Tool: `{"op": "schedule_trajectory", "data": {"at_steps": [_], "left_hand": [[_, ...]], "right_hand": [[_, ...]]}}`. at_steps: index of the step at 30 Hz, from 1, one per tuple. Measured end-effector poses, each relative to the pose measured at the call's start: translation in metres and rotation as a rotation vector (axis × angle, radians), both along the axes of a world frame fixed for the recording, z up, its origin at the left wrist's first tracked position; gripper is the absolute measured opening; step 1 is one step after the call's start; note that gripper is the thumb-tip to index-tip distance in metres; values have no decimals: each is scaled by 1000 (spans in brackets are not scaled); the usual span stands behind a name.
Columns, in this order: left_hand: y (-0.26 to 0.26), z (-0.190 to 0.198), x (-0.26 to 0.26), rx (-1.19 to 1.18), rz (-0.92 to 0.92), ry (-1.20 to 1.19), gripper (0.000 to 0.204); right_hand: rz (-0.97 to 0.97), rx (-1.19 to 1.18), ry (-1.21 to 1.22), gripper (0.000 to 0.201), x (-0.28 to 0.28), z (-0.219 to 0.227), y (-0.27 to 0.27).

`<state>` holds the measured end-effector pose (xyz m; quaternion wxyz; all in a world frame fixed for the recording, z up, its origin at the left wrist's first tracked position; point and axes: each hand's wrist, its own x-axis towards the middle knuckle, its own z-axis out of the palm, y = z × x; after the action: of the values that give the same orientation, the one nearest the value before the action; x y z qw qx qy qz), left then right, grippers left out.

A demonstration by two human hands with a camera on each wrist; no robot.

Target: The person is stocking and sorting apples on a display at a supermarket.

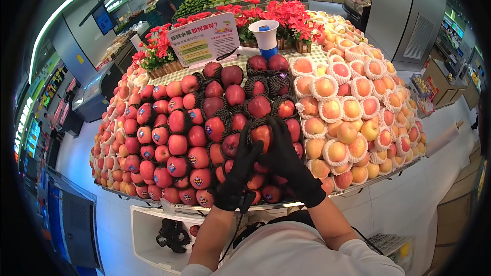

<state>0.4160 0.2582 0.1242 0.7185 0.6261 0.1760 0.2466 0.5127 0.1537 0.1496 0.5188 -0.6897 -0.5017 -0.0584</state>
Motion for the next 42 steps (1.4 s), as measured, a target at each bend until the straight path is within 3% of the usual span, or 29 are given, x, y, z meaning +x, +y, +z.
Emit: {"op": "schedule_trajectory", "data": {"at_steps": [1, 5, 8, 13, 18, 20, 22, 28, 32, 34, 37, 40, 42], "left_hand": [[3, -5, 1, -8, 21, 52, 51], [26, -59, -1, -243, 2, -63, 45], [31, -72, -4, -397, -18, -139, 45], [9, -24, -3, -579, -101, -211, 46], [5, -24, -11, -75, -50, -102, 49], [7, -25, -13, -208, -74, -151, 51], [16, -32, -14, -740, -158, -299, 53], [17, -34, -23, -939, -177, -328, 55], [9, -25, -25, -548, -119, -264, 53], [-3, -1, -26, -290, -150, -235, 52], [3, -18, -27, -405, -154, -231, 49], [0, -14, -23, -201, -40, -268, 47], [-3, -10, -23, -233, 45, -206, 44]], "right_hand": [[-36, -7, -62, 97, 0, -5, 2], [173, 25, 307, 90, 7, 3, -14], [250, 56, 616, 78, 16, -6, -21], [178, 6, 804, 56, 19, -24, -19], [154, 50, 868, 44, 18, -17, -17], [180, 69, 898, 41, 16, -15, -17], [200, 94, 884, 40, 14, -14, -16], [179, 118, 785, 35, 12, -19, -11], [235, 128, 846, 34, 13, -21, -12], [250, 138, 851, 34, 13, -23, -11], [136, 128, 823, 39, 13, -30, -11], [70, 89, 634, 48, 6, -21, -19], [114, 28, 564, 57, -2, -8, -25]]}}
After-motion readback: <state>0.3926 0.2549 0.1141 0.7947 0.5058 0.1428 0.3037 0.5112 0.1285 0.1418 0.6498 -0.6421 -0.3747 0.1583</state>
